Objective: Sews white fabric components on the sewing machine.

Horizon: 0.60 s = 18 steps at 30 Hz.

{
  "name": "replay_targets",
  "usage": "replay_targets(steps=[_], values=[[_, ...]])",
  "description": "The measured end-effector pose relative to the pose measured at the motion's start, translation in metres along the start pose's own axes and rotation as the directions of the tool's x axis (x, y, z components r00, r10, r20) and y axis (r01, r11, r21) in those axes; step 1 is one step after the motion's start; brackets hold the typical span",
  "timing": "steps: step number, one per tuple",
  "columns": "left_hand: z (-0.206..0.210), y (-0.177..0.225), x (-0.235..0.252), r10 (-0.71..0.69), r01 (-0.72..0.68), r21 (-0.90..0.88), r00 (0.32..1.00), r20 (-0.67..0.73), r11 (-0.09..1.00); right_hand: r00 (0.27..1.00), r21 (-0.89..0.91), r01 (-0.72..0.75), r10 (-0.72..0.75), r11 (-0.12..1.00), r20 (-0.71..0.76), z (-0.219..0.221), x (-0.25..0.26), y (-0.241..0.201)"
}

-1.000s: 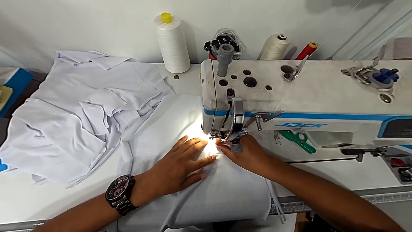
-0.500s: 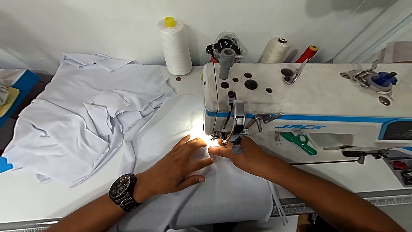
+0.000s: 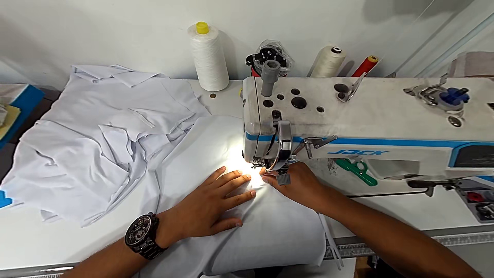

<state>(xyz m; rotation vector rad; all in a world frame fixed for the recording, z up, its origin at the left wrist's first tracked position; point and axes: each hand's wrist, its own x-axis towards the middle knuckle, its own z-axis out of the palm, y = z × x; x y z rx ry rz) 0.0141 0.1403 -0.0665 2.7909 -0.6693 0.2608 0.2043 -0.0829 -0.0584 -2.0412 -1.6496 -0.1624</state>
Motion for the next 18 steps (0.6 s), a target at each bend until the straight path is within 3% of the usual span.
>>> replay_targets(steps=[18], values=[[0.0001,0.0001,0.0042,-0.013,0.013,-0.021,0.999,0.033,1.000,0.999,0.055,-0.001,-0.002,0.998,0.048,-0.0014,-0.0015,0.0022]])
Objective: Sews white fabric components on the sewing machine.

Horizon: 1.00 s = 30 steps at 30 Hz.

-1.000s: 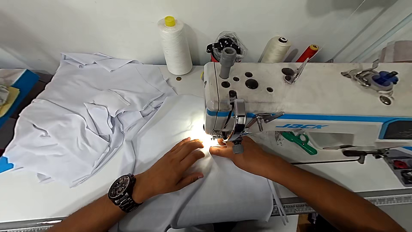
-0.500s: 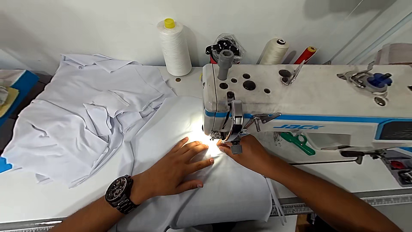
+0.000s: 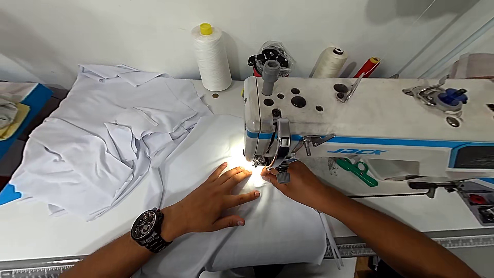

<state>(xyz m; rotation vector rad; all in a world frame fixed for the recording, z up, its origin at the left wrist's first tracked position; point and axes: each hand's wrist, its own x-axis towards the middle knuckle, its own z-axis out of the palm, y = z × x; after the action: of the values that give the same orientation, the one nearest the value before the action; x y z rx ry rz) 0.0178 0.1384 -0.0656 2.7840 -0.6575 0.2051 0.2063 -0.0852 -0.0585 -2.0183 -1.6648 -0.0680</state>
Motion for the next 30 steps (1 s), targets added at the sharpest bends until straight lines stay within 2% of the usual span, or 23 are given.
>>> replay_targets(steps=[4,10,15,17,18,19,20,22,23,24,25,27,28,29,30], values=[[-0.001,0.000,0.000,0.003,-0.003,0.000,1.000,0.012,1.000,1.000,-0.003,-0.012,0.012,1.000,0.013,0.002,-0.003,0.000],[0.002,0.016,-0.014,0.043,-0.043,-0.008,0.999,0.018,0.999,0.986,-0.230,0.161,-0.165,0.960,0.002,-0.010,-0.035,-0.036],[0.001,0.017,-0.010,0.062,-0.062,-0.019,0.998,0.001,0.998,0.972,-0.157,0.191,-0.164,0.969,0.167,0.004,-0.049,-0.047],[-0.005,0.020,-0.016,-0.012,0.011,-0.013,0.999,-0.042,1.000,0.967,-0.125,0.185,-0.158,0.975,0.197,0.005,-0.048,-0.044],[-0.013,0.025,-0.026,-0.117,0.118,-0.002,0.988,-0.102,0.993,0.964,-0.109,0.184,-0.158,0.977,0.213,0.005,-0.048,-0.043],[-0.021,0.032,-0.042,-0.274,0.282,0.022,0.945,-0.180,0.959,0.962,-0.096,0.185,-0.160,0.978,0.223,0.004,-0.049,-0.042],[-0.032,0.040,-0.063,-0.455,0.482,0.050,0.853,-0.255,0.875,0.960,-0.094,0.182,-0.156,0.979,0.233,0.004,-0.049,-0.041],[-0.046,0.063,-0.109,-0.757,0.821,0.044,0.545,-0.361,0.569,0.961,-0.109,0.173,-0.143,0.979,0.237,0.003,-0.051,-0.041],[-0.046,0.074,-0.123,-0.831,0.904,0.008,0.398,-0.388,0.429,0.963,-0.120,0.164,-0.133,0.979,0.234,0.004,-0.053,-0.044],[-0.042,0.084,-0.127,-0.864,0.939,-0.019,0.307,-0.400,0.342,0.965,-0.129,0.151,-0.117,0.980,0.236,0.004,-0.057,-0.049],[-0.036,0.092,-0.121,-0.870,0.948,-0.021,0.283,-0.404,0.318,0.967,-0.141,0.137,-0.101,0.980,0.235,0.005,-0.063,-0.057],[-0.035,0.109,-0.082,-0.879,0.936,-0.025,0.319,-0.354,0.350,0.975,-0.159,0.089,-0.053,0.983,0.216,0.009,-0.082,-0.079],[-0.040,0.119,-0.056,-0.867,0.903,-0.055,0.390,-0.310,0.426,0.981,-0.156,0.047,-0.016,0.987,0.194,0.013,-0.094,-0.094],[-0.044,0.133,-0.025,-0.835,0.841,-0.113,0.491,-0.249,0.529,0.988,-0.153,-0.002,0.025,0.988,0.154,0.017,-0.105,-0.110],[-0.043,0.153,0.010,-0.764,0.745,-0.173,0.620,-0.177,0.645,0.991,-0.133,-0.067,0.081,0.989,0.104,0.021,-0.117,-0.128]])
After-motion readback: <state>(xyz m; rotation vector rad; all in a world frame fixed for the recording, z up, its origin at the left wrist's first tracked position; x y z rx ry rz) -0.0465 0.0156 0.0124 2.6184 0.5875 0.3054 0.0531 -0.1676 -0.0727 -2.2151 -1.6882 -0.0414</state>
